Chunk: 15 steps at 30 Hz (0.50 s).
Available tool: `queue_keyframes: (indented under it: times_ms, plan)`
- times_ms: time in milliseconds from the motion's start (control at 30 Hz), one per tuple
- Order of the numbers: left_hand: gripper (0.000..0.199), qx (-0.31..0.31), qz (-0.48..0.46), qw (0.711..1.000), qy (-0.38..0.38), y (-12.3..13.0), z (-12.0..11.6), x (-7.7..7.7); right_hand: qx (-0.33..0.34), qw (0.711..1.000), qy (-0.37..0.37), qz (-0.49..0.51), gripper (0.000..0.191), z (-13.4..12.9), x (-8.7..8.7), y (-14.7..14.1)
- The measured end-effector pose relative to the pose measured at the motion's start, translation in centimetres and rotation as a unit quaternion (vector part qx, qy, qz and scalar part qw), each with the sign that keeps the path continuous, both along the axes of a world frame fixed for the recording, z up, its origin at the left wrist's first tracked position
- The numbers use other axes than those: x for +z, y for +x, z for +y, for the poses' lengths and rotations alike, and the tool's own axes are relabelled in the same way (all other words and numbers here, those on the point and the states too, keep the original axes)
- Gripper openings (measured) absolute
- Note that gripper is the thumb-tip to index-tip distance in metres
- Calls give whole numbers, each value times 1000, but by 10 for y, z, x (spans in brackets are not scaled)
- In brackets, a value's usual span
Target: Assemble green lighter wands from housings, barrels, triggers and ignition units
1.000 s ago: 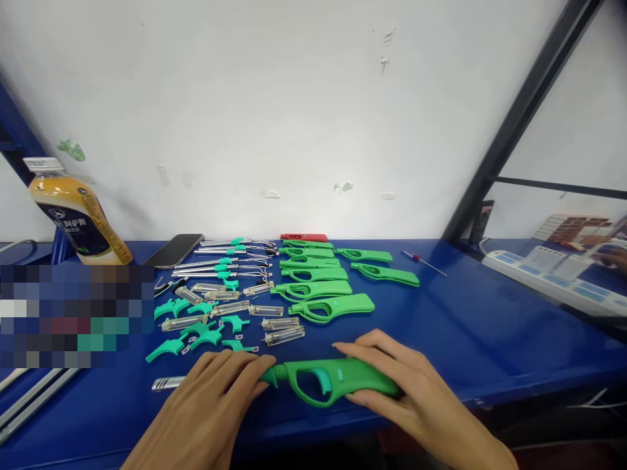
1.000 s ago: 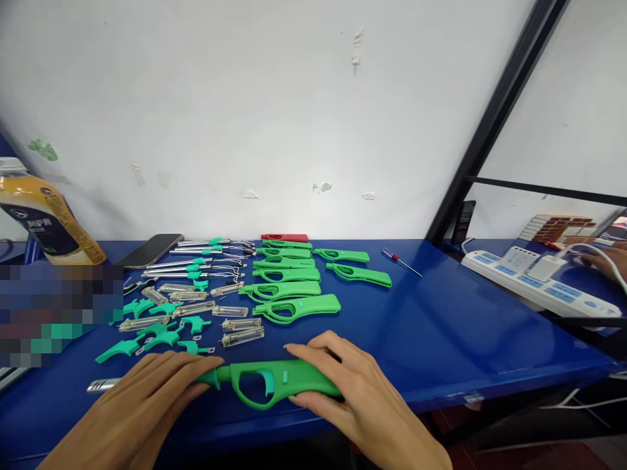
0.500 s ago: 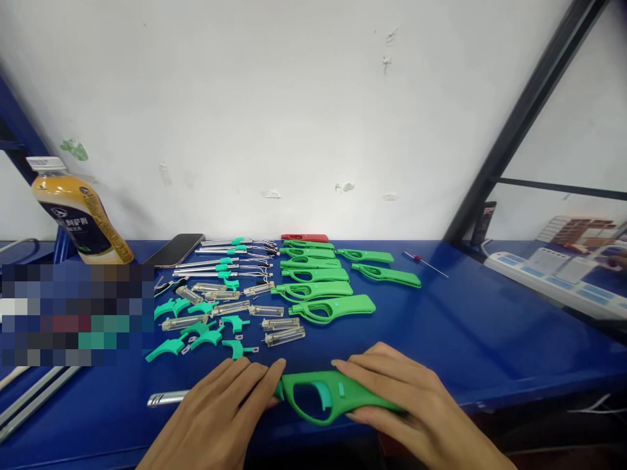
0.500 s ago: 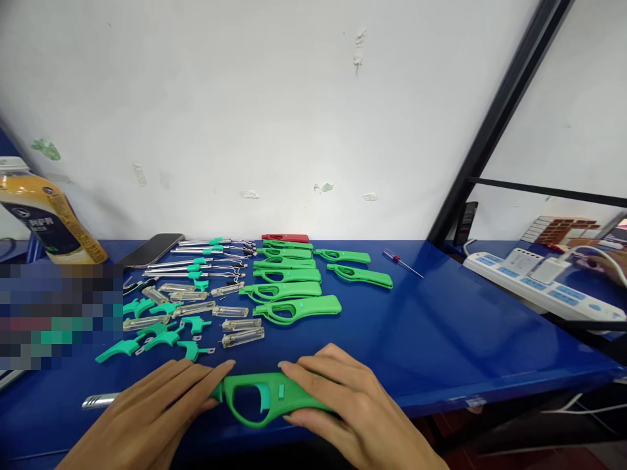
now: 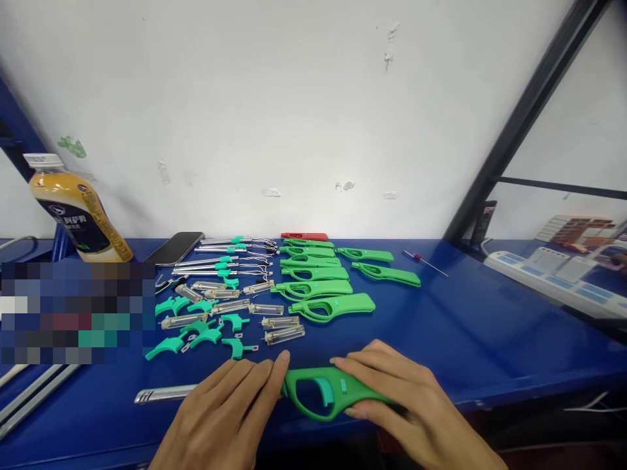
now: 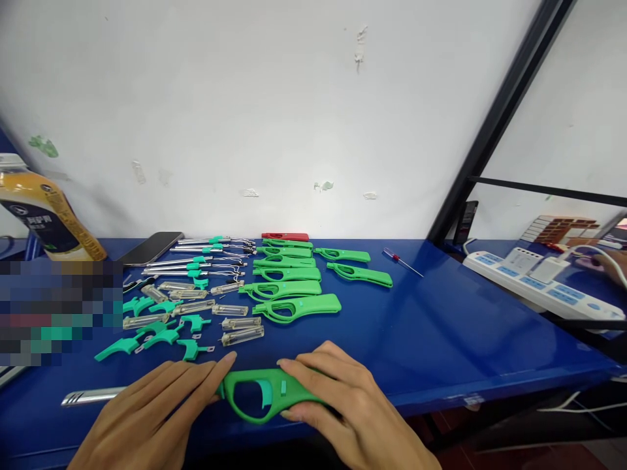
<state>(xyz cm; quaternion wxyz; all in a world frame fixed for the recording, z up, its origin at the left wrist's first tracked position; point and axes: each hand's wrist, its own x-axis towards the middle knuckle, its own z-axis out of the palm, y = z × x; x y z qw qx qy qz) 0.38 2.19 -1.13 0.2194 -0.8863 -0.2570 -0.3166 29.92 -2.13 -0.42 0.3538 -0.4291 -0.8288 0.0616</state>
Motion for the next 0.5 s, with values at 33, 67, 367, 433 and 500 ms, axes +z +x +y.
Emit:
queue_keyframes:
  times_ms: [33, 67, 367, 433, 500]
  plan:
    - [48, -9, -3, 1000, 2, 1, 2, 1, 2, 1000, -9, -1, 41, 0, -1, 0]
    - [48, -18, -10, 1000, 2, 2, 4, 2, 6, 1000, -17, -3, 42, -1, -2, -1]
    - [42, -31, -27, 999, 31, 9, 8, 12, -7, 996, -86, -14, 43, -1, -2, -6]
    - [41, -33, -29, 998, 42, 9, 7, 14, -12, 995, -97, -17, 42, -1, 0, -8]
    - [42, -32, -29, 998, 46, 9, 6, 16, -35, 995, -91, -16, 40, -2, 0, -9]
